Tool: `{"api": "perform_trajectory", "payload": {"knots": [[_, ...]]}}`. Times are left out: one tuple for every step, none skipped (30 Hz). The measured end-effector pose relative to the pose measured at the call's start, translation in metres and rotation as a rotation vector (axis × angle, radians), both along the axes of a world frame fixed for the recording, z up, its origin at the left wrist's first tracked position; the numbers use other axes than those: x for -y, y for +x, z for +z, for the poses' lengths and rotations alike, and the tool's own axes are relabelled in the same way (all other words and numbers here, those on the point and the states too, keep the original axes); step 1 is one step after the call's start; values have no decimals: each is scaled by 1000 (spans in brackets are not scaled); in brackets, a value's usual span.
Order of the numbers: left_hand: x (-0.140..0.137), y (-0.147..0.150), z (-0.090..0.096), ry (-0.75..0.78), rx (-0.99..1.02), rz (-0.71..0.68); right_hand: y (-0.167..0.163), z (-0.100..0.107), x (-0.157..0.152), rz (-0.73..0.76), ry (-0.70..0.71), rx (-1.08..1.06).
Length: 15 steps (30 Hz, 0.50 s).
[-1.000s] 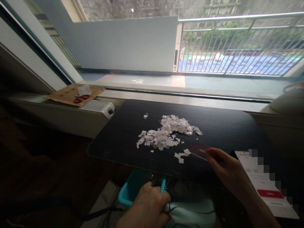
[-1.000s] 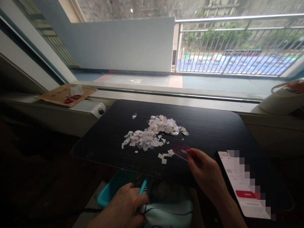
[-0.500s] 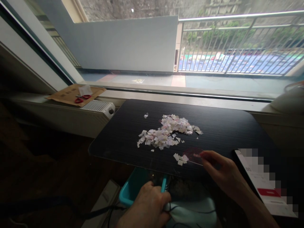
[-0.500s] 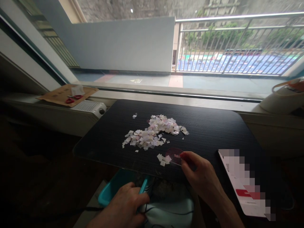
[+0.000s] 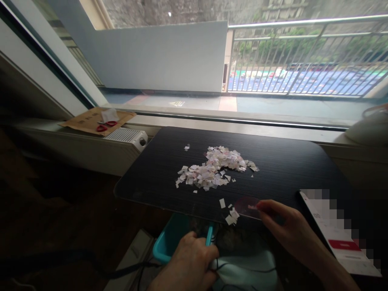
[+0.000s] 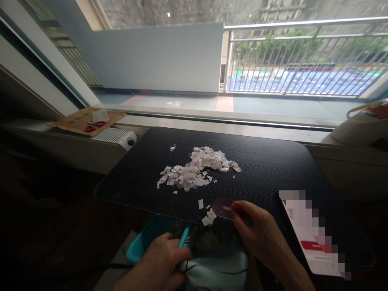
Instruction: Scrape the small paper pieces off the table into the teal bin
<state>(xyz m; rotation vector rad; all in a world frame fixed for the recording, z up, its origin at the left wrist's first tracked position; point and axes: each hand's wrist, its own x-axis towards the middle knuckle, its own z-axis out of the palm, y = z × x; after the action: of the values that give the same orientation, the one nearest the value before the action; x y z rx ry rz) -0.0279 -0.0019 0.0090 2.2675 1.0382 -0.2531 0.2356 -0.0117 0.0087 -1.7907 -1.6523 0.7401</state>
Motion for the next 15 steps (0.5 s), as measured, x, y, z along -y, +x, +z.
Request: {"api": "perform_trajectory", "payload": {"knots": [[0,0,0,7,5,-2,-2,1,0,14,-2,-14],[0,0,1,12,3,-4,-3,1,0,18,7,-22],[1,0,1,17,-3,-6,-5,1,-2,16,23,-29],[1,0,2,21,-11,-9,-7,0,-4,11,45,-34],[1,0,2,25,-16,-14,-9,-2,-8,8,70,-41],[1,0,2,28,-17,-19,-12,-4,-11,10,92,-50],[1,0,2,34,-15,-21,-15,-7,-15,21,108,-59],[1,-1,2,38,-11,-20,-17,-9,-18,39,116,-67],[2,-1,2,42,-6,-18,-18,-10,-20,60,117,-72],[2,-2,2,40,-5,-13,-19,-11,-21,83,110,-70],[2,-2,1,36,-7,-9,-19,-11,-20,104,99,-64],[2,-3,1,31,-10,-6,-17,-11,-18,121,84,-54],[2,-3,1,26,-13,-5,-14,-10,-16,135,66,-43],[2,-4,1,25,-14,-4,-11,-8,-12,145,51,-35],[2,-4,1,28,-13,-3,-7,-8,-9,151,35,-32]]}}
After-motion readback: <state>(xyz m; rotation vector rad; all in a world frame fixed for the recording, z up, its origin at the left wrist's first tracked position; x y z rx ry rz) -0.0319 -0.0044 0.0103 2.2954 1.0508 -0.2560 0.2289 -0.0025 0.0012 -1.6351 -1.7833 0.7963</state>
